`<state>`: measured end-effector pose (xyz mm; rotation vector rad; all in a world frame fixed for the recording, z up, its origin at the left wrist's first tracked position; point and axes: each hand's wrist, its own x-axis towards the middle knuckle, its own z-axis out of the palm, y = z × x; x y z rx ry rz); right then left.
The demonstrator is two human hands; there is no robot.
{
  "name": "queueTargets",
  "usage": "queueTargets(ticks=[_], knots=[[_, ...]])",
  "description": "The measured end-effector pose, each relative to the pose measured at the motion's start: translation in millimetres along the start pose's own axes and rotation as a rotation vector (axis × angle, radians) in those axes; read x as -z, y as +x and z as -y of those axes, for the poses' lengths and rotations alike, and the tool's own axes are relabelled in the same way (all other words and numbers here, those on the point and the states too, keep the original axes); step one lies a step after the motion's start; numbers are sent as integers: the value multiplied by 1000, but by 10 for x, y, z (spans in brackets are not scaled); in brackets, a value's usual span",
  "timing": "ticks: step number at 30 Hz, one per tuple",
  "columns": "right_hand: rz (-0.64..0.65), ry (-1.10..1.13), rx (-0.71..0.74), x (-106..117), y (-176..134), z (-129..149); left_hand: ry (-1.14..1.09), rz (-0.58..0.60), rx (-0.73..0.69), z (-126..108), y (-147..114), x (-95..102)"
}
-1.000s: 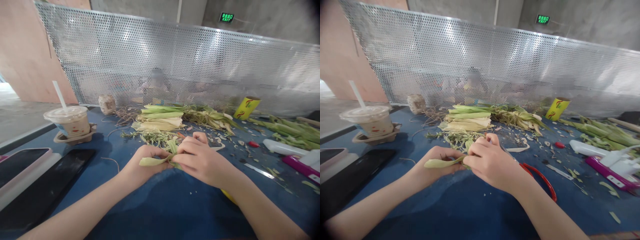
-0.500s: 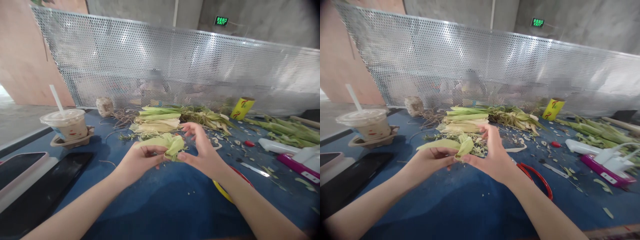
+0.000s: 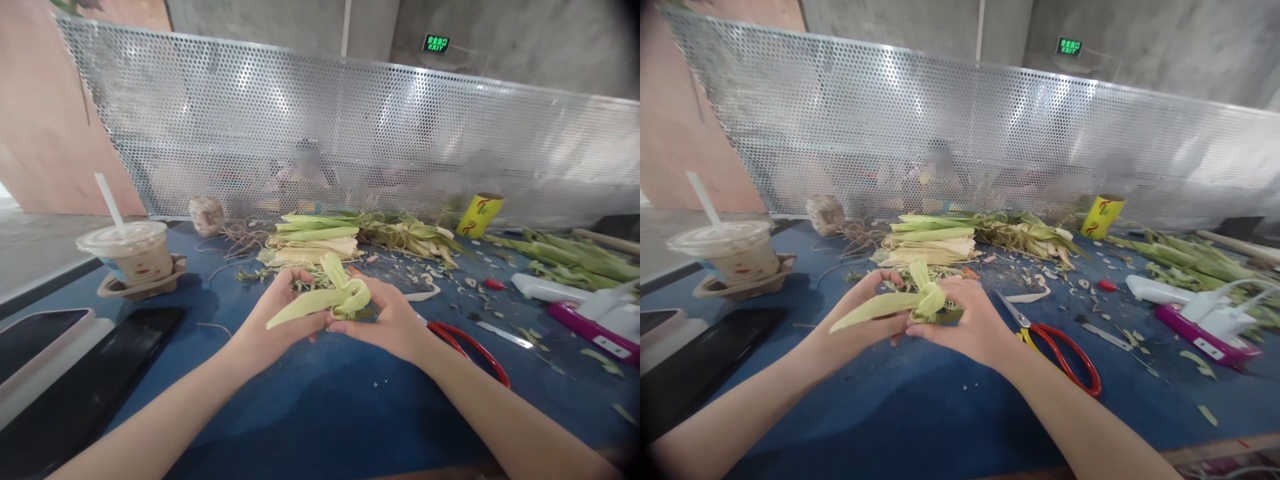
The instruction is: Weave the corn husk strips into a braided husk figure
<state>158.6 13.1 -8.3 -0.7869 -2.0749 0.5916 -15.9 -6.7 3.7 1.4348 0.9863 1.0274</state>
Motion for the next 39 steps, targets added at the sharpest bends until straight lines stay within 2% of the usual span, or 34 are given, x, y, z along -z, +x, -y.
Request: queueTargets(ticks=[4,6,10,15,18,20,25,31,34,39], knots=[[41,157,-103,19,-9,2,43,42,-5,2,-3,-8],[22,249,-164,17,-9,-9,59,61,-2,-5,-4,-15],[-122,407,-213,4,18,-64,66,92,22,11,-5,-28],[-301,655,-237,45,73,-156,71,201,75,77,-14,-48],[-353,714,-239,67,90,-184,114,266,100,92,-26,-51],[-328,732,-249,64,89,-177,173,292,110,80,-43,-52],[-152,674,-292,28,61,-81,453,317,90,-3,-110,-58],[57,575,-252,33,7,22,593,152,-35,-32,-63,-43],[71,552,-300,30,-15,18,632,126,-41,-10,-18,-28],[-32,468,-264,7,-3,-2,688,126,-59,-30,-30,-32]])
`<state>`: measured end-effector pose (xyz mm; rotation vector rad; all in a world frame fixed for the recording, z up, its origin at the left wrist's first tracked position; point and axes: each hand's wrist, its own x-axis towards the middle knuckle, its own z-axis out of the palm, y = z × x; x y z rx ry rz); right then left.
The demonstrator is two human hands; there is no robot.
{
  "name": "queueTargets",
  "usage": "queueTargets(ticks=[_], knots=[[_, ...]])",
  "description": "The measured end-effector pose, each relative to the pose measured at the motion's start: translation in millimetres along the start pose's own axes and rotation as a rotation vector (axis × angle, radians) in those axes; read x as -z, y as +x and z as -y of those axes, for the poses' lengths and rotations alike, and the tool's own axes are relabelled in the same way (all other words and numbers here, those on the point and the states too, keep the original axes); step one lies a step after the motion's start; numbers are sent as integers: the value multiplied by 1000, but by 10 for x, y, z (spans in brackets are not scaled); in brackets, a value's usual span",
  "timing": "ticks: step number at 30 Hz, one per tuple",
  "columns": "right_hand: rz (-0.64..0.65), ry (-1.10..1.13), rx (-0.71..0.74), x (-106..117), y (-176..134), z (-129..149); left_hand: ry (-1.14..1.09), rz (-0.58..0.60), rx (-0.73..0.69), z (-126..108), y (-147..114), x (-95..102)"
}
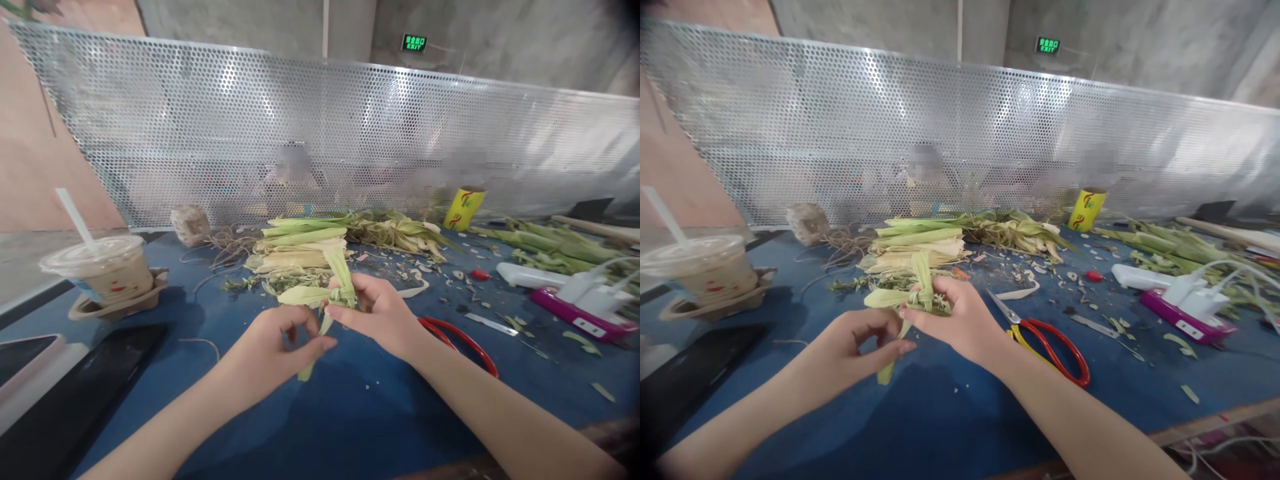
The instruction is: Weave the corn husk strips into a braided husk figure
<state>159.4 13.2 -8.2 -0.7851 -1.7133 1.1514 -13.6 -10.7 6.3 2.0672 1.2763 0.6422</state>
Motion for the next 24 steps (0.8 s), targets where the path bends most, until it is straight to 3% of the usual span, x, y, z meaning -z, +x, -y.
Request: queueTargets(ticks=[4,8,10,15,18,21,24], knots=[[54,-51,22,-8,13,12,-119,-92,-45,-23,-37,-2],[62,-384,211,-40,-27,34,-573,-72,-57,0,-26,-43],[54,-515,278,-58,-54,40,-674,-63,-47,9,-6,-67],[-40,-583,299,-28,-58,22,-629,-253,86,-11,31,-31],[-98,-636,345,16,-21,-10,-564,-344,89,-16,41,21],[-72,-769,413,27,4,-25,-535,-325,68,2,43,24],[-66,-802,452,-7,-7,-7,-703,-303,65,27,43,-22]])
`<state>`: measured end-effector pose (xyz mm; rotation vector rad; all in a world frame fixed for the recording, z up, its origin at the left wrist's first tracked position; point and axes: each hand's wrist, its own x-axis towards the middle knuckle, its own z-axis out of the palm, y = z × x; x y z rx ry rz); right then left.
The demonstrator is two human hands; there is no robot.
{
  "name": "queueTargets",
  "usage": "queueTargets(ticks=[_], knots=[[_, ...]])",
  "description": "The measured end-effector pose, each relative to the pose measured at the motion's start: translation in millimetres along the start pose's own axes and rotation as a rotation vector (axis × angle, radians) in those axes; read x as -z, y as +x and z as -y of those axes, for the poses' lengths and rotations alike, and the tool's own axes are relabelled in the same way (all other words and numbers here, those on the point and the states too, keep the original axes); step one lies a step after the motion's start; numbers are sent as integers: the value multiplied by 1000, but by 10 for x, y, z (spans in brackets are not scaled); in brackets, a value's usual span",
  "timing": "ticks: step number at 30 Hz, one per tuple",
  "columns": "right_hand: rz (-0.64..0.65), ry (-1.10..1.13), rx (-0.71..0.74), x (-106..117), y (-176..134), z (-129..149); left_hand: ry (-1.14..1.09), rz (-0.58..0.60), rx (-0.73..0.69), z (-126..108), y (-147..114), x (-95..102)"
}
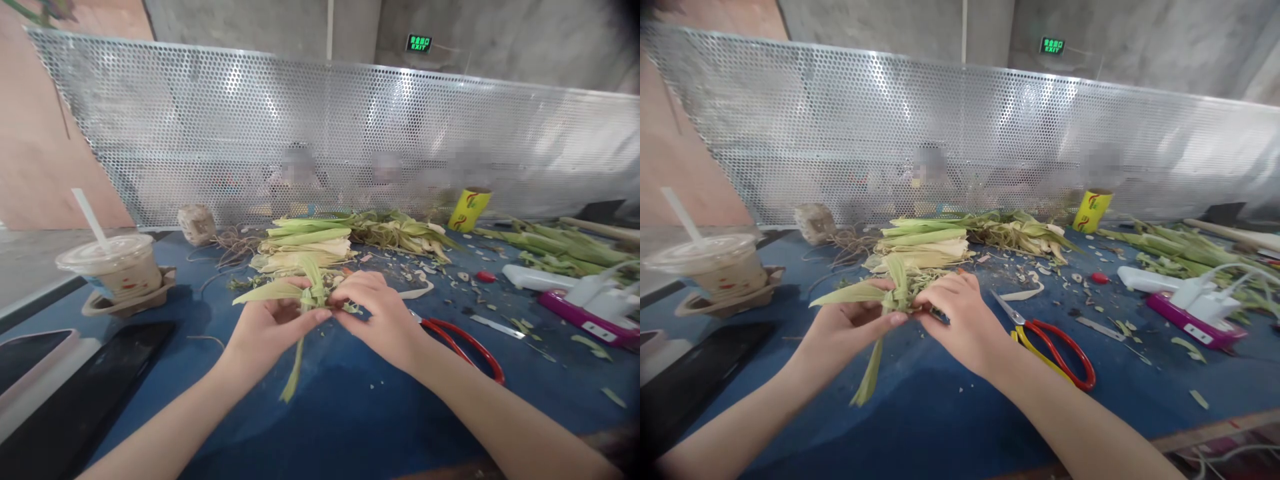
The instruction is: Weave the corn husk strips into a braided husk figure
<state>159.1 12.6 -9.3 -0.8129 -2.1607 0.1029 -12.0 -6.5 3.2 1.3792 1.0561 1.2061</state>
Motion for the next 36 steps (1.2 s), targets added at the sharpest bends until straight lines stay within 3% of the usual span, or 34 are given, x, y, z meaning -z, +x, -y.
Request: queueTargets(ticks=[5,15,18,23,30,36], knots=[[7,6,127,-9,-27,65,-82,75,94,71,0,-29],[137,-138,100,211,38,-66,108,-39,30,-67,22,25],[216,20,21,264,54,-65,120,14,36,-58,18,30],[268,490,-314,161,69,-83,147,171,83,-19,-14,0],[80,854,-507,14,47,-40,188,203,47,-19,-80,-73],[-158,895,-593,92,55,-89,245,252,67,-38,-66,-50]])
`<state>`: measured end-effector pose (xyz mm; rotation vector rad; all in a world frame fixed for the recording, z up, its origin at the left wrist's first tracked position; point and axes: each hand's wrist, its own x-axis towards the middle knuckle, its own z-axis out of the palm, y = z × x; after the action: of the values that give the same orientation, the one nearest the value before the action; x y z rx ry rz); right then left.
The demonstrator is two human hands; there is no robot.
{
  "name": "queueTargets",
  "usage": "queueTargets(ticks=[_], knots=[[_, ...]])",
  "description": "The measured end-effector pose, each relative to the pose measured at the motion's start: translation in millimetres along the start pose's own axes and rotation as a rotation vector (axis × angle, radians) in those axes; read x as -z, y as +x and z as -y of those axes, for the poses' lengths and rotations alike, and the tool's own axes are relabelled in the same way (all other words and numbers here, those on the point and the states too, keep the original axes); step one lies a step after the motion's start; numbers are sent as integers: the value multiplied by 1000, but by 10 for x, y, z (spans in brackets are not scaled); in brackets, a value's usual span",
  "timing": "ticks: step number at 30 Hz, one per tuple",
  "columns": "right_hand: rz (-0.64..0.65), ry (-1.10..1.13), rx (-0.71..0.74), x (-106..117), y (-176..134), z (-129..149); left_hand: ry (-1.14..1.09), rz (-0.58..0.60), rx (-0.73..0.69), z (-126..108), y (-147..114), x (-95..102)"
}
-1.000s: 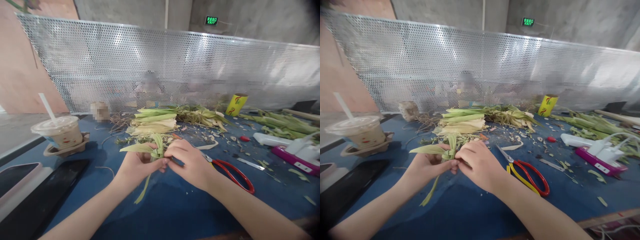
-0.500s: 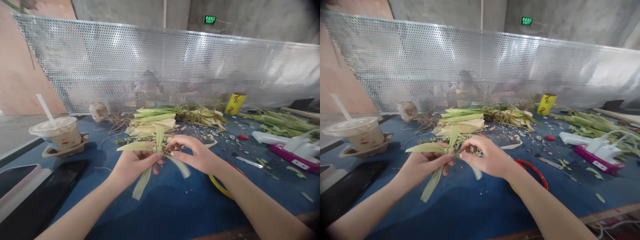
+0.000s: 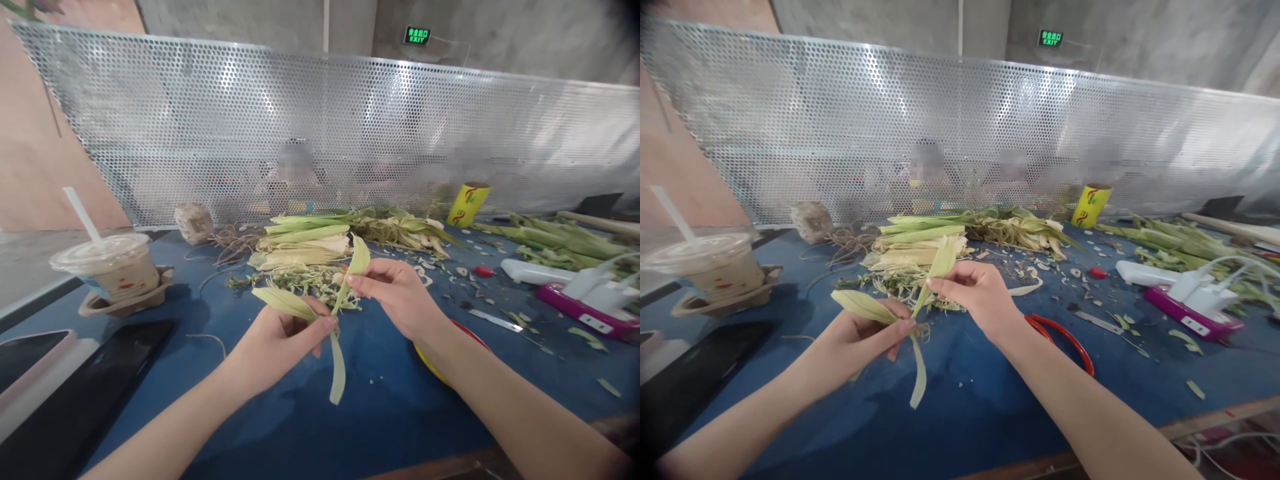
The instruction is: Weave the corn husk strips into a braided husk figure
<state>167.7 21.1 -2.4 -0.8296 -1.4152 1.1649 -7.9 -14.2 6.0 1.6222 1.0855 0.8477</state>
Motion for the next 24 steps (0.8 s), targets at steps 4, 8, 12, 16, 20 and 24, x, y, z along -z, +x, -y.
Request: queueTargets(ticks=[4,8,12,16,20,24], knots=[[79,-21,31,33,32,-8,1,-40,-34,-48,9,29],[344,-93,3,-50,-11,-68,-111,-104,14,-79,7,6],[358,43,-45,-211,-112,-141,-166,-108,-30,-13,8,-62],[252,95,-121,-281,-145,-158,-23,-149,-56,60,-5,-82],[203,-50,-157,-273,-127,-155,242,-164,-68,79,-14,-53],[178,-77,-150,-268,-124,-151,400,-209,-202,106,-6,-31]])
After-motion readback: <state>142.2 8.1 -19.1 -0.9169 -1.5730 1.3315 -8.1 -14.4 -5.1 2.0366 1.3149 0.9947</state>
